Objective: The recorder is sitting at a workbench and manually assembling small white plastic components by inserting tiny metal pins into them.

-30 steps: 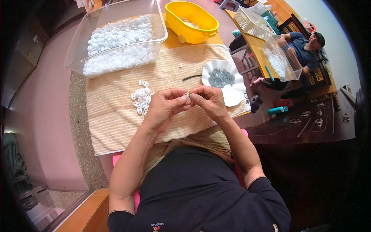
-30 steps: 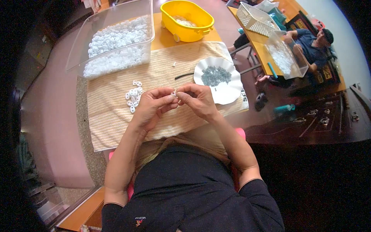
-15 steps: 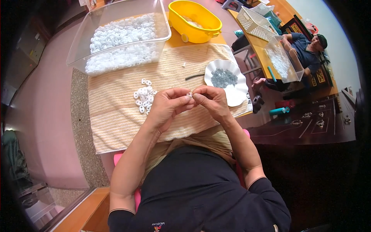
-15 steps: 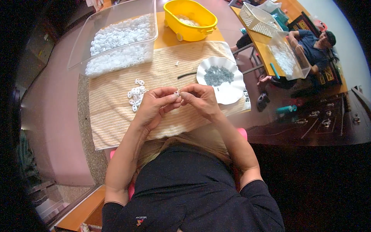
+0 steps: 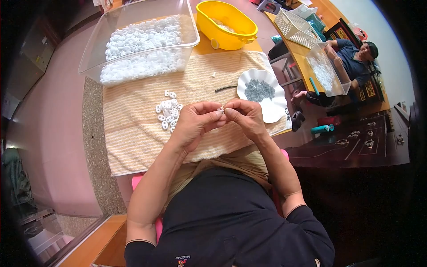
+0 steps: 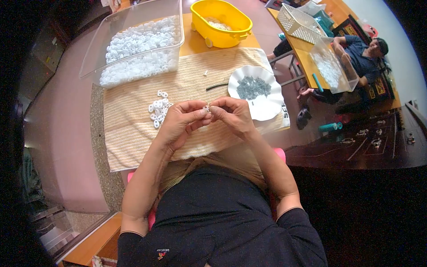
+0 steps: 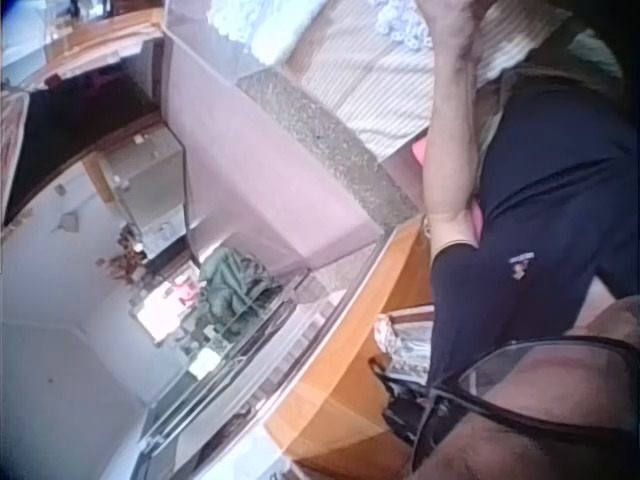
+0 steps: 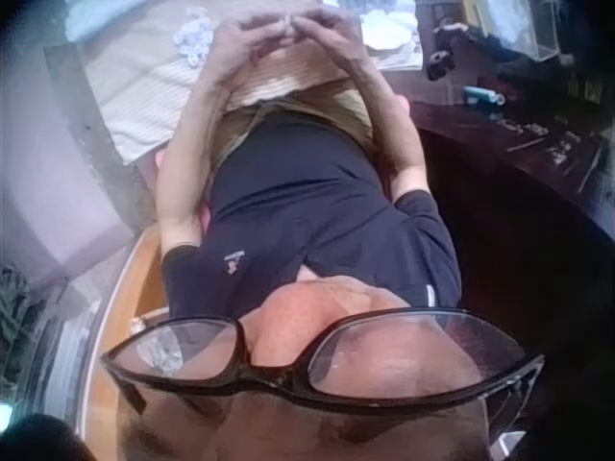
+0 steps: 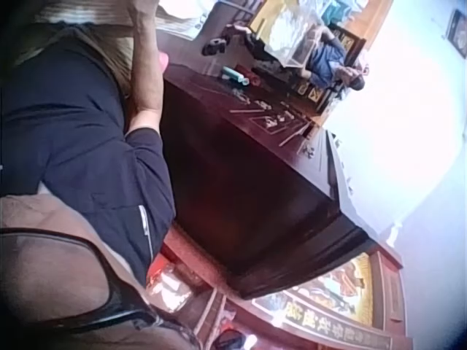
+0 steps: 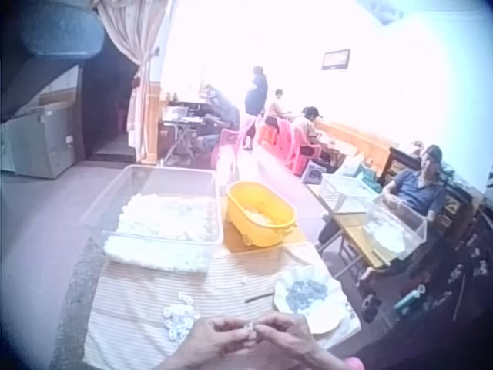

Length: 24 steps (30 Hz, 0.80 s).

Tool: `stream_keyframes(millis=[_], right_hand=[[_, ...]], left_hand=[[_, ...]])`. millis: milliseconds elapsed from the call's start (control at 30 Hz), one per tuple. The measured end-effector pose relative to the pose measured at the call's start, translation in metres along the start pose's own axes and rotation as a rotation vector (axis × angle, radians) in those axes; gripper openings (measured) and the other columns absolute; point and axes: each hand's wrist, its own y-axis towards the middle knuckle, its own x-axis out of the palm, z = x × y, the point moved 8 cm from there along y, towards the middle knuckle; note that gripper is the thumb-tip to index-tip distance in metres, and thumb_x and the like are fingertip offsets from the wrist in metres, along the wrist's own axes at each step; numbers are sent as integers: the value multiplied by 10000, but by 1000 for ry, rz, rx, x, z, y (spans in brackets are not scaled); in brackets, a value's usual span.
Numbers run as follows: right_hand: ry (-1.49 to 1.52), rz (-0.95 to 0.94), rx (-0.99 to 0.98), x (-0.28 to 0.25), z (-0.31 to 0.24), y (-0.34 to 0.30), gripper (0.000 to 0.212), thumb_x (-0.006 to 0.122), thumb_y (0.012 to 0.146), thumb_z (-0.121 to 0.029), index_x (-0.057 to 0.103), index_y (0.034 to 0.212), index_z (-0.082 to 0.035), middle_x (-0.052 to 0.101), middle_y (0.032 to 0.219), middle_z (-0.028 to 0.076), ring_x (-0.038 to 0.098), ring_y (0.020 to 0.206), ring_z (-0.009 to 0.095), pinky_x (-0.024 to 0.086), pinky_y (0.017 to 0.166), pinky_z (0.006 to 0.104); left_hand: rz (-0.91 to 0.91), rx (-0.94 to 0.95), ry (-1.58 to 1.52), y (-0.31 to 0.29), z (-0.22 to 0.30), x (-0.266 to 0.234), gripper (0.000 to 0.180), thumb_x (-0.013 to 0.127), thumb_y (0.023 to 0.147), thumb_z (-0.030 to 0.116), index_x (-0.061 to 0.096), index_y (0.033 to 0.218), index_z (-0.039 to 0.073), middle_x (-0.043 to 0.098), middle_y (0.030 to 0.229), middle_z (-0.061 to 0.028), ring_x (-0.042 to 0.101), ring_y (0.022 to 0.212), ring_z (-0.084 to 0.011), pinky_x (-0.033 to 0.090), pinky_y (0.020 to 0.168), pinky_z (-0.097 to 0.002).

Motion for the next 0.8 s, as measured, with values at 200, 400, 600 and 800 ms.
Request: stream_keyframes(millis=[200, 400, 600, 800], right_hand=[[-39, -14, -1, 0, 0, 0, 139, 637, 895, -72, 650, 951, 55, 670, 825, 66, 637, 732, 105, 542, 670, 225], [-58, -45, 31, 0, 2, 0, 141, 628, 902, -68, 645, 957, 61, 656, 863, 69, 631, 757, 106, 543, 684, 227], [-77, -66, 46, 1, 3, 0, 150, 616, 914, -78, 639, 951, 65, 646, 887, 66, 627, 775, 104, 547, 692, 227], [-59, -52, 59, 4, 2, 1, 162, 613, 921, -99, 640, 962, 55, 666, 832, 56, 627, 744, 97, 536, 677, 225]], left_hand=[[9, -3, 1, 0, -1, -1, 209, 661, 858, 41, 616, 1048, -35, 676, 934, -118, 675, 817, -162, 579, 773, -280], [10, 1, 6, 0, -2, -2, 206, 657, 860, 36, 616, 1050, -34, 677, 934, -123, 676, 813, -165, 580, 774, -282], [9, 5, 11, 2, -4, -3, 201, 654, 861, 32, 619, 1047, -36, 678, 939, -128, 676, 813, -171, 580, 776, -289], [19, 16, 4, 2, -4, -3, 207, 663, 854, 32, 617, 1042, -42, 677, 930, -133, 676, 812, -177, 579, 781, -294]])
